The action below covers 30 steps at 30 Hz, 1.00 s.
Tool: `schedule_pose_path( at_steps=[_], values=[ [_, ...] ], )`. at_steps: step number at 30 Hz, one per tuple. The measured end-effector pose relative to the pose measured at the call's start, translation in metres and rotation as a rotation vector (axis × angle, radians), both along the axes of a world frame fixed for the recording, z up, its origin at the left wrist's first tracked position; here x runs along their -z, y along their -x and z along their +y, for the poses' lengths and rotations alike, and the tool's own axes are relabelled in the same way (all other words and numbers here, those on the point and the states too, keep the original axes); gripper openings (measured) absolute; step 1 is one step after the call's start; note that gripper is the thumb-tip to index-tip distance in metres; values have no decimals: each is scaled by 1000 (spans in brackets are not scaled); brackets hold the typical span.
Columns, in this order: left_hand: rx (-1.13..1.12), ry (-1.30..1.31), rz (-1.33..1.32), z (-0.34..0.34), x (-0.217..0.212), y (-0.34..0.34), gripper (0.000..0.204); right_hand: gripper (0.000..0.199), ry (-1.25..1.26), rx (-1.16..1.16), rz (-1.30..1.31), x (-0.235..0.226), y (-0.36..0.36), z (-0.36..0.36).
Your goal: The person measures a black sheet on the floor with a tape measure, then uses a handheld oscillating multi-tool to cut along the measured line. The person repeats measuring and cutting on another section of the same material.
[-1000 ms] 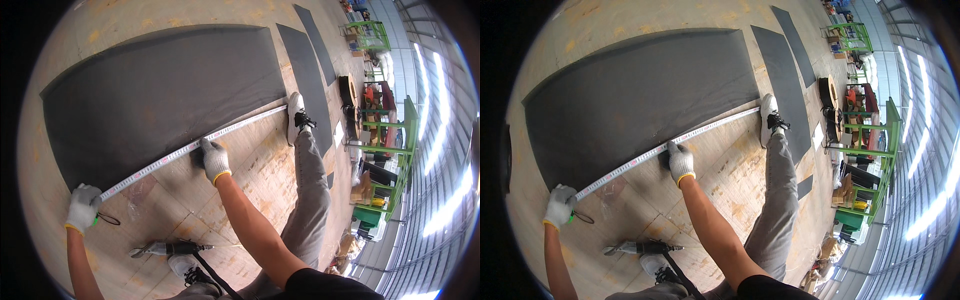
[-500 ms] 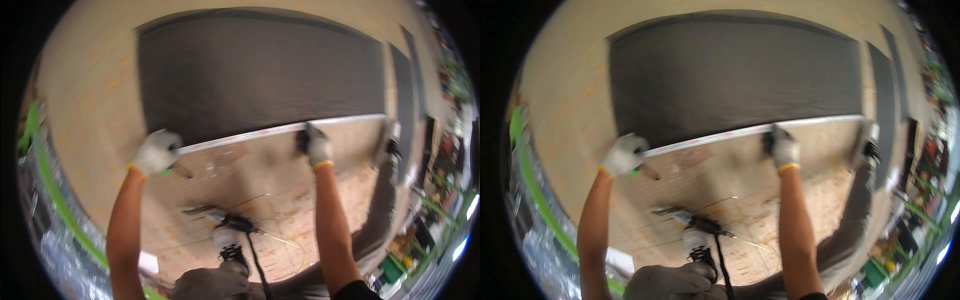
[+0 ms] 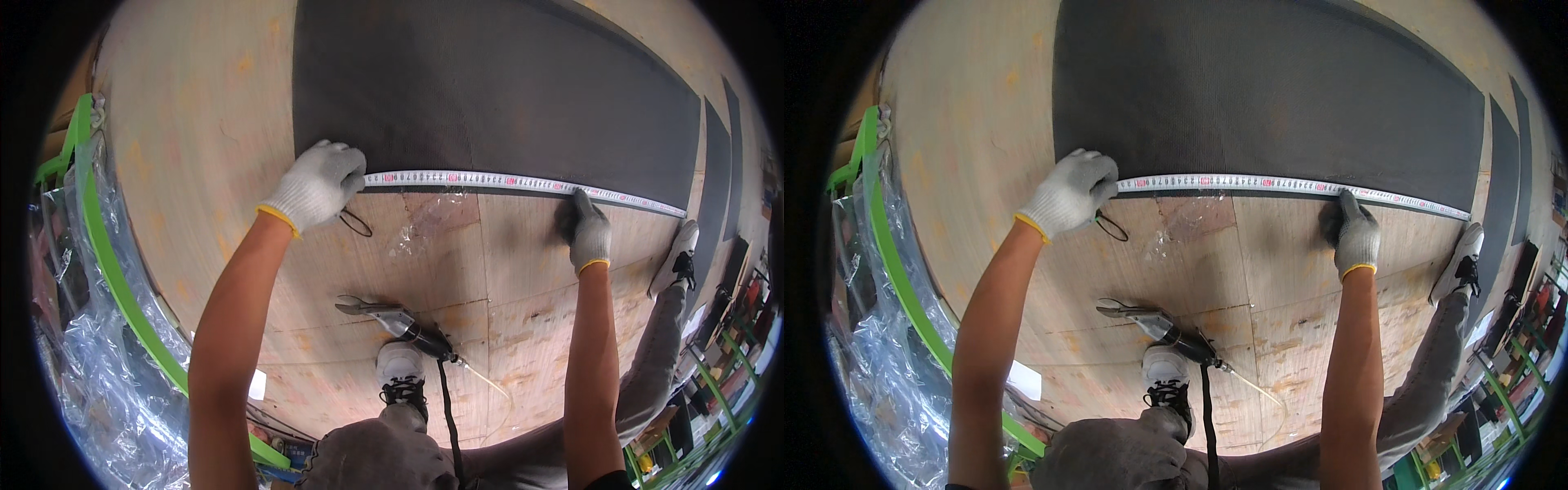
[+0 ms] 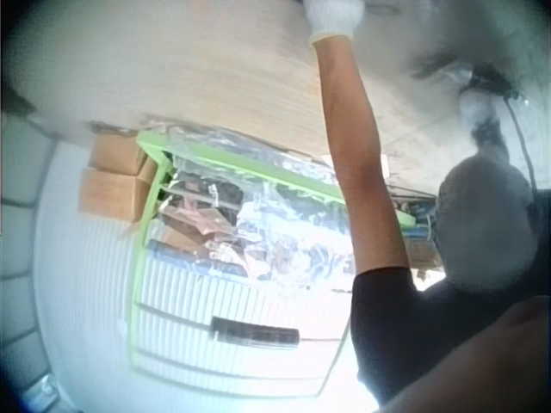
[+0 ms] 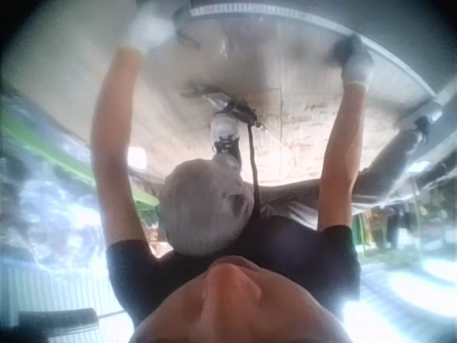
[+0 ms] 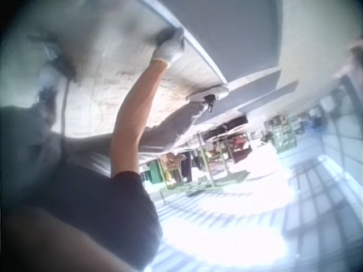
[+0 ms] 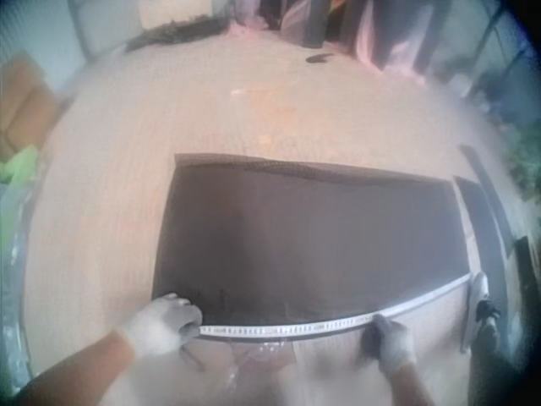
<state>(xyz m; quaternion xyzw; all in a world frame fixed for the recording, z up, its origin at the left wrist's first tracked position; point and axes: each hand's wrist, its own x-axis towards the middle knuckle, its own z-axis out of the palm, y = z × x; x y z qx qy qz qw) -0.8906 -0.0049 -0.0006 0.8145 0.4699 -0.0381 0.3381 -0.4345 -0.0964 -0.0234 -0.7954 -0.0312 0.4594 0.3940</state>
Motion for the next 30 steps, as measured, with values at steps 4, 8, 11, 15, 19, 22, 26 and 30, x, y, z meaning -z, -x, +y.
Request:
schedule_pose_path(
  at_steps=[4, 8, 11, 15, 19, 22, 26, 30],
  values=[
    [-12, 15, 21, 0, -1, -1, 11, 21, 4, 8, -30, 0, 1, 2],
    [-34, 19, -1, -2, -5, -1, 12, 19, -9, 19, -10, -1, 3, 2],
    [-10, 42, 19, 0, -6, -1, 12, 19, 6, 43, -41, -2, 4, 3],
    [-14, 52, 53, 1, -9, -4, 12, 20, 14, 53, -49, -4, 6, 4],
    [-40, 98, 115, 1, -13, -8, 13, 18, 42, 39, -51, -9, 10, 4],
    [-43, 120, 126, 2, -15, -8, 14, 19, 55, 29, -80, -11, 13, 5],
    [-37, 113, 117, 3, -13, -7, 13, 19, 40, 30, -72, -11, 13, 6],
    [-47, 87, 92, 1, -9, -5, 13, 17, 16, 58, -67, -9, 13, 6]
  ],
)
